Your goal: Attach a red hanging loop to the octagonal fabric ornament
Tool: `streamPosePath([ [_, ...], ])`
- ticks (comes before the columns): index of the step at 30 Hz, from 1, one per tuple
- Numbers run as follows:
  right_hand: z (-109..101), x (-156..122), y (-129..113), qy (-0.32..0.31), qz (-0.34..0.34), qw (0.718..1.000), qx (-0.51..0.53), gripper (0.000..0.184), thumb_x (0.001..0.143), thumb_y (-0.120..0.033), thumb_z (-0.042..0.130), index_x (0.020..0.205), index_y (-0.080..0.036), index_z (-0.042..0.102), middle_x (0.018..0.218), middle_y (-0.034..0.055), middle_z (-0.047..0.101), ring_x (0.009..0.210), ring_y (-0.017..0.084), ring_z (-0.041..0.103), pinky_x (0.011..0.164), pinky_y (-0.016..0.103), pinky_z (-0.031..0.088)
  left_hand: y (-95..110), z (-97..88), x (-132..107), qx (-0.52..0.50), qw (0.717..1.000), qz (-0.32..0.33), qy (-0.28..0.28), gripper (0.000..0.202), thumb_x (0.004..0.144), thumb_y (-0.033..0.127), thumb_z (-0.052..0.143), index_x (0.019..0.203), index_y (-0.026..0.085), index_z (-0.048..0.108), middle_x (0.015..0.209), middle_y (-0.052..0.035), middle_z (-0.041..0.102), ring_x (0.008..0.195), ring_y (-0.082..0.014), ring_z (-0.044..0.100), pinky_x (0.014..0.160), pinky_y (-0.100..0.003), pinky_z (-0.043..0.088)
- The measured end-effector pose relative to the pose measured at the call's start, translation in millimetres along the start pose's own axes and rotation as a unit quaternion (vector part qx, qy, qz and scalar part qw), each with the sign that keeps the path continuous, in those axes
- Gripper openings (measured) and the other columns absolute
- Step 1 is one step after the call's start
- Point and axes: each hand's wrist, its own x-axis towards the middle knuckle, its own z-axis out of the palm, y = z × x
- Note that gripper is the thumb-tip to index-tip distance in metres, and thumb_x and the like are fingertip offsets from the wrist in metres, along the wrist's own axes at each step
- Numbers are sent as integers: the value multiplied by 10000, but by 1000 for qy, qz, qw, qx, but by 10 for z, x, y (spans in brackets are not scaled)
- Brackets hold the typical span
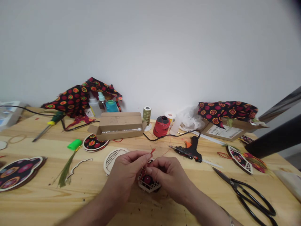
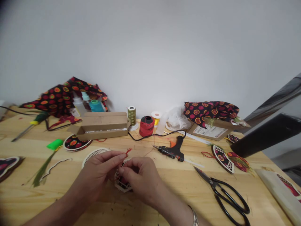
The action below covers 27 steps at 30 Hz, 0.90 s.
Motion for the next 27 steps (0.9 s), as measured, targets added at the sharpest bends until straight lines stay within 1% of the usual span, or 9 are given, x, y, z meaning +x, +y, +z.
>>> streamPosePath([
  [3,-5,-17,-19,-19,-4,1000,6,224,777,-307,582,640,-131,608,568,-12,562,524,86,481,509,204,384,-9,-7,2,-10,1000,-5,2,94,631,246,751,654,158,727,561,12,666,523,-102,547,487,-177,423],
  [6,6,-17,-13,6,-17,1000,23,193,764,-335,615,773,-142,624,651,7,609,584,111,538,550,224,431,-19,-20,2,-20,1000,-10,-8,82,647,233,743,697,168,740,609,1,693,579,-121,583,535,-190,451],
  [8,27,-7,12,26,-24,999,38,181,724,-293,656,846,-161,632,710,15,644,633,130,576,588,241,462,-25,-24,1,-20,1000,-9,-19,102,657,236,736,731,167,746,653,-19,711,645,-151,613,587,-215,472],
  [9,39,0,26,32,-19,998,46,163,711,-268,661,838,-167,641,713,14,653,637,133,583,593,243,468,-28,-24,0,-20,999,-10,-22,113,659,240,734,741,163,746,671,-30,716,667,-163,622,599,-226,476],
  [11,61,11,49,35,-6,998,58,85,705,-238,645,750,-166,659,671,6,650,605,122,572,576,232,463,-31,-19,-3,-23,999,-17,-25,123,659,247,732,741,155,741,674,-40,714,655,-171,626,585,-235,476],
  [14,74,19,61,41,-10,998,55,104,713,-241,623,654,-161,655,597,-10,615,546,101,529,535,213,435,-28,-10,-9,-42,998,-38,-26,126,652,255,735,723,151,727,629,-30,691,558,-146,600,522,-231,462],
  [19,60,23,42,43,1,997,64,155,705,-295,620,631,-159,617,556,-20,579,508,96,502,504,213,409,-22,-12,-13,-76,995,-52,-42,156,682,292,709,689,137,705,546,10,595,489,-104,539,473,-202,429],
  [23,60,26,31,43,2,997,65,167,701,-305,619,625,-158,595,564,-19,571,514,93,495,503,211,400,-32,-31,-17,-95,993,-44,-54,236,739,309,660,578,138,644,491,50,474,452,-71,461,454,-182,395],
  [27,61,25,36,41,1,997,68,185,709,-332,628,639,-164,594,572,-17,577,514,98,502,505,217,409,-40,-45,-26,-90,994,-42,-52,269,742,310,662,542,141,602,495,50,471,457,-70,446,453,-178,377],
])
